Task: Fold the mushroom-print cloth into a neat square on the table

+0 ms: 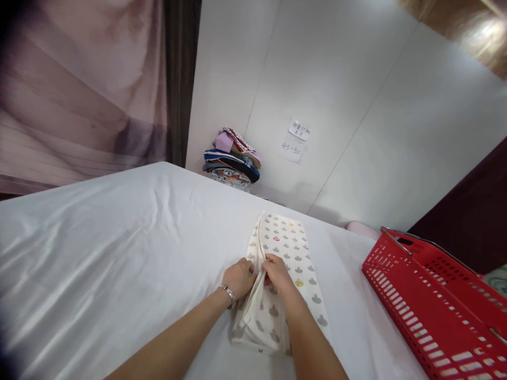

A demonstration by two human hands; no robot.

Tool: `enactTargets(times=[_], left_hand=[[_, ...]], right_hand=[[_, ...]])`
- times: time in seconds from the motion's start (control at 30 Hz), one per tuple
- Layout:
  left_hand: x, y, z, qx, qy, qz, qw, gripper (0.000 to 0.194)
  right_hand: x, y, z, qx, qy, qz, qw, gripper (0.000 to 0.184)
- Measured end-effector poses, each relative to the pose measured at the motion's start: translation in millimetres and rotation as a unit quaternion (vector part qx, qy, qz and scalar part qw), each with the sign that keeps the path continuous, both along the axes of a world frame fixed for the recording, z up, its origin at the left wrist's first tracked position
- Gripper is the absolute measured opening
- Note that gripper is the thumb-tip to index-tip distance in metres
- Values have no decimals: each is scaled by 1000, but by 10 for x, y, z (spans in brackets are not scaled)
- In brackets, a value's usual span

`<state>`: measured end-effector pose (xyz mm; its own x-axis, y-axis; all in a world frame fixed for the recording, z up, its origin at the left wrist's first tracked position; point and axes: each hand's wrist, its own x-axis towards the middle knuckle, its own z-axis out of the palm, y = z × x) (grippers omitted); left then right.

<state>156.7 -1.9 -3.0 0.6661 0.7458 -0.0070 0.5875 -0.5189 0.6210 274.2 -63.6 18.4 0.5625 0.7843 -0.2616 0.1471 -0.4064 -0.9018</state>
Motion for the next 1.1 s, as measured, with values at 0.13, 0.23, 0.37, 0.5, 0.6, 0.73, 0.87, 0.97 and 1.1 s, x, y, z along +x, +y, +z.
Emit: enactTargets(times=[0.13,0.23,0.37,0.5,0.6,0.73,0.87,0.97,1.1], left_hand=[[8,-5,5,-10,-1,-9,1000,15],[17,-7,30,-34,-24,16,999,12],[12,-9,70,-93,-78,57,991,9],[-16,7,71,-86,-86,56,991,12],[-31,47,66,-107,-81,29,990,23],[-28,110,74,-162,-104,48,980,34],[-9,115,53,-175,-106,68,977,23],[2,95,20,-170,-110,79,976,13],[9,88,-24,-163,-117,79,976,10]], right_hand=[[10,1,-4,-4,9,-6,1000,38],[30,37,18,-26,-51,-6,998,38],[28,88,67,-10,-153,3,988,36],[-50,114,58,-34,-156,43,986,26],[-100,122,9,-49,-114,64,990,21],[-91,132,-61,-56,-41,38,997,23],[-22,190,-80,-54,-60,29,996,20],[45,282,-52,-49,-103,22,993,16],[127,444,-16,-56,-164,12,985,16]])
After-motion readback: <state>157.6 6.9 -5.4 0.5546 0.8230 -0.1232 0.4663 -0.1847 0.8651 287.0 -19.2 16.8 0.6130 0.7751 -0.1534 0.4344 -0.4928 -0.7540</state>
